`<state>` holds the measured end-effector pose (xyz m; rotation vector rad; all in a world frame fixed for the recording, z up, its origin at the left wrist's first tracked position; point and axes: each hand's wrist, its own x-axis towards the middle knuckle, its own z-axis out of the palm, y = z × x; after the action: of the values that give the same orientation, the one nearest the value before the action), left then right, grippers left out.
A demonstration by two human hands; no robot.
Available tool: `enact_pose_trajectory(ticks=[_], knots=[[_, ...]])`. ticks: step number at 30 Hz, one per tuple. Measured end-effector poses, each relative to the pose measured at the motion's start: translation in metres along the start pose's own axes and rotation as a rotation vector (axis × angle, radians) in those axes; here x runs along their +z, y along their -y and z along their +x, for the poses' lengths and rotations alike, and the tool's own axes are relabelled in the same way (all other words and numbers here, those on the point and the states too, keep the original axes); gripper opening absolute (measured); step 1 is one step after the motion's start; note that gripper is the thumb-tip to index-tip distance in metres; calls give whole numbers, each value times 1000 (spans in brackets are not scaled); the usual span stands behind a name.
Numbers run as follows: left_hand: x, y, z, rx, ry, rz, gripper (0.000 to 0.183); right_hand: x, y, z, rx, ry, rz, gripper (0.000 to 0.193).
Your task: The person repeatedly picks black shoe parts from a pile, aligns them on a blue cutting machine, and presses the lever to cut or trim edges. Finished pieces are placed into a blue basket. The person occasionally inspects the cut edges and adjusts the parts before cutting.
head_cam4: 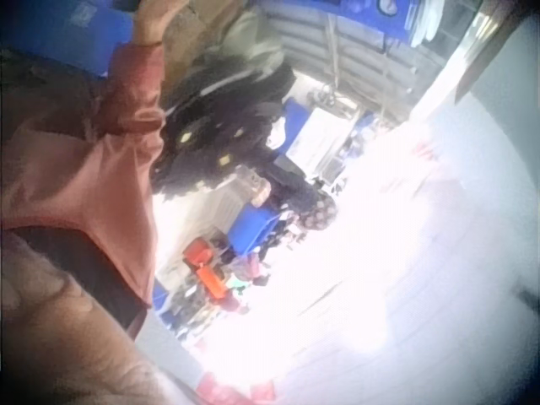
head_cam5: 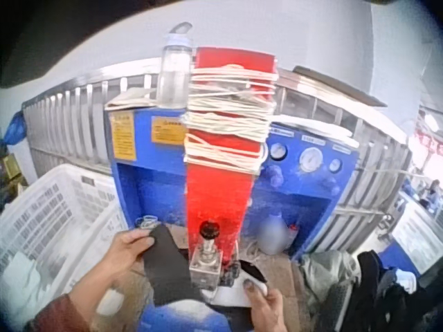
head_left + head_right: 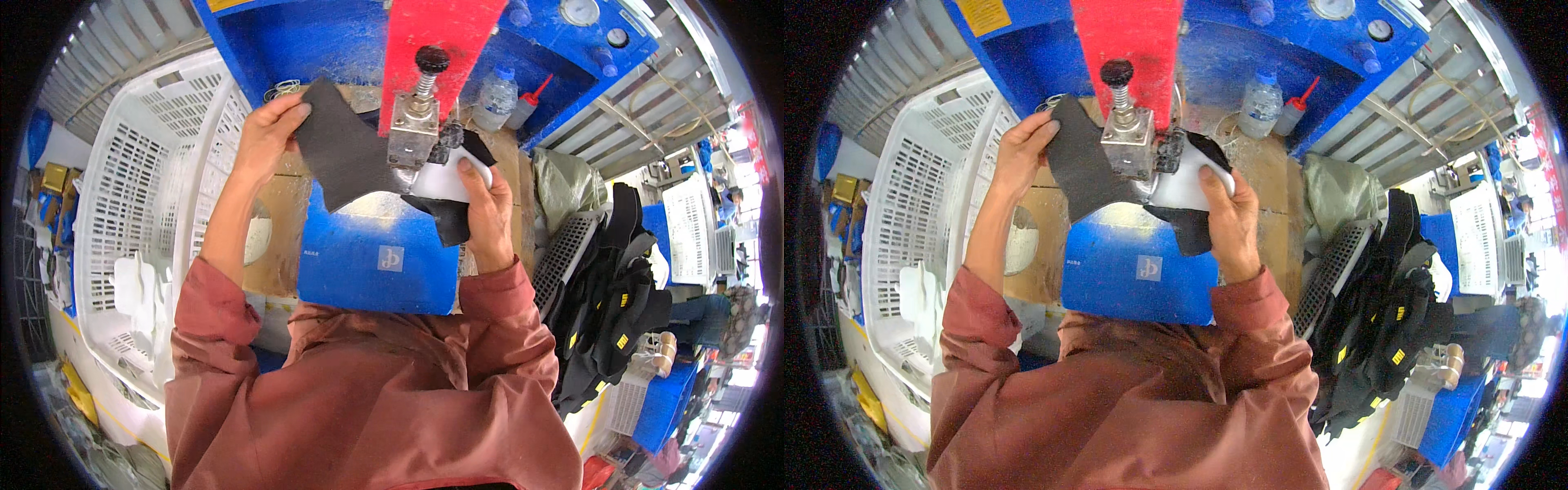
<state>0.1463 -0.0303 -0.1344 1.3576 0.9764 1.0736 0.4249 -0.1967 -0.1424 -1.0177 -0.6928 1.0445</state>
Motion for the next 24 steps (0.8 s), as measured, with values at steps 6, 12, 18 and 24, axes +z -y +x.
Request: enact_pose_trajectory(ticks=[6,12,18,24], knots=[[18,-6,19,10,83,33,25,-10,6,0,-57,-46,11,23],[37,-16,22,-1,96,52,21,-19,11,-3,-73,-90,-24,22],[49,-21,29,1,169,78,24,-32,11,0,-105,-92,36,23],[54,-23,32,-58,156,2,35,-45,10,5,-39,-102,-16,23]])
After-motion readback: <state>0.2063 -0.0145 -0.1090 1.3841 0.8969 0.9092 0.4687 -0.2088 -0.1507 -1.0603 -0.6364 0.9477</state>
